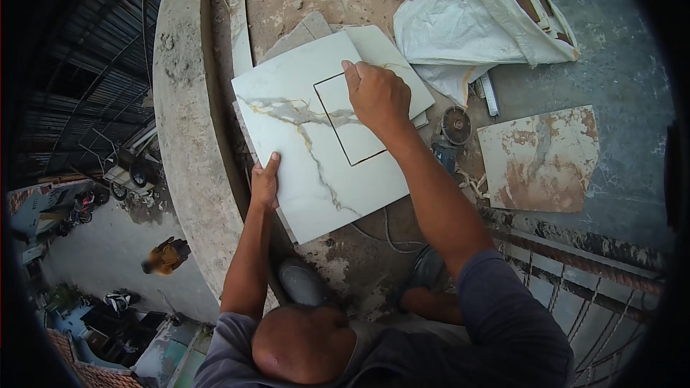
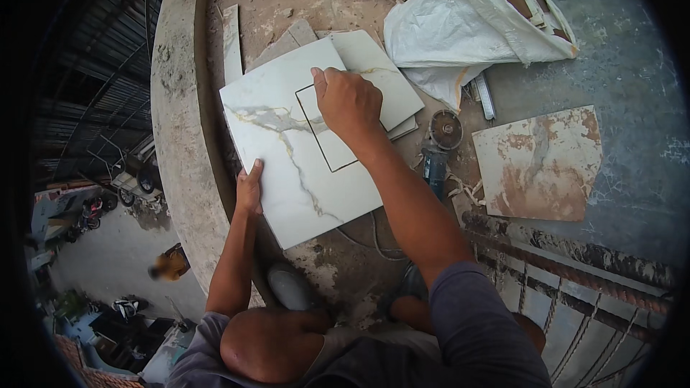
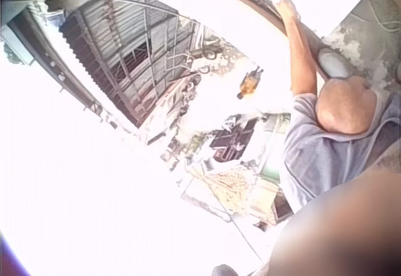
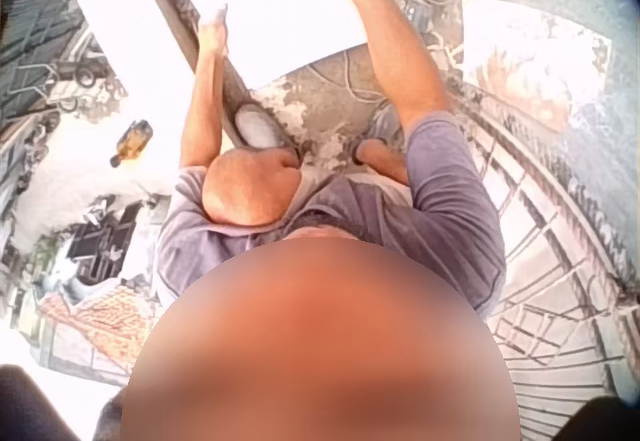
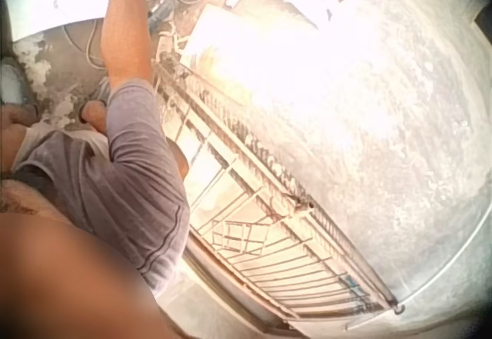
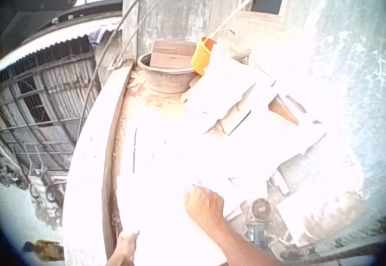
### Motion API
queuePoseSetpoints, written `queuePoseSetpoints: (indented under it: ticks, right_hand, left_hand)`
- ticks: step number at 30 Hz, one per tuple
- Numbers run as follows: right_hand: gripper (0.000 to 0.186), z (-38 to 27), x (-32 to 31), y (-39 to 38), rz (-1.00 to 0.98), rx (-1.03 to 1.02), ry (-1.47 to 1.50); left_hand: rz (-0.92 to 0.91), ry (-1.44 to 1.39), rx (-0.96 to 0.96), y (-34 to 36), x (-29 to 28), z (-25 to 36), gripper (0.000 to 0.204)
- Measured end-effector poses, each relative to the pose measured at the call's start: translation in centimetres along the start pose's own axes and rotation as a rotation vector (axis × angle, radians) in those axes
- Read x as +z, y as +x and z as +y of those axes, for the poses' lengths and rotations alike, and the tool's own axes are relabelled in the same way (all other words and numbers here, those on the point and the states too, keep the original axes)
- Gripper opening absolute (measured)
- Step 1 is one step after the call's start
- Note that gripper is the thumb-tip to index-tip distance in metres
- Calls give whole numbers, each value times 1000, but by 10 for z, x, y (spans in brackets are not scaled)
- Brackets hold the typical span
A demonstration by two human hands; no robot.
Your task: Cutting a rectangular hole in a ceramic tile using an angle grinder.
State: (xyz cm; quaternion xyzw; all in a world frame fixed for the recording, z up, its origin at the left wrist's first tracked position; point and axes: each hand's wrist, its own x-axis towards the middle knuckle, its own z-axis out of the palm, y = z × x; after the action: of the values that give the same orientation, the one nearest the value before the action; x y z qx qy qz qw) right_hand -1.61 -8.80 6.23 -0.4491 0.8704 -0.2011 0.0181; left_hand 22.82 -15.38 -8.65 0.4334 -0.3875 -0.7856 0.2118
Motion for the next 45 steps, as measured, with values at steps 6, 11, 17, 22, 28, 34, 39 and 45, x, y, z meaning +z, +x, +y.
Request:
queuePoseSetpoints:
  ticks: [6, 11, 17, 22, 28, 34, 39, 45]
  right_hand:
    - [50, 149, 6, -105, 406, 602, -205]
    - [81, 176, 25, -167, -62, 1042, -119]
    - [70, 243, 35, -174, -135, 1013, 460]
    - [41, 238, 37, -166, -130, 1086, 463]
    - [25, 207, 9, -166, -92, 1063, 1046]
    - [24, 103, -50, -148, -71, 884, 1163]
    - [26, 71, -49, -146, -1, 831, 1153]
    - [32, 48, -29, -158, 164, 787, 1380]
  left_hand:
    - [4, -18, -5, 10, 11, -11, 46]
    - [27, -38, 4, 10, 9, -10, 43]
    - [43, 36, -47, 13, 21, -6, 50]
    - [69, 107, -31, 14, 13, -6, 50]
    - [464, 530, 470, -22, 24, 4, 45]
    - [-377, 760, 521, -112, 134, 8, 26]
    - [-620, 440, 38, -116, 152, -9, 53]
    - [-681, 187, -185, -118, 159, -22, 78]
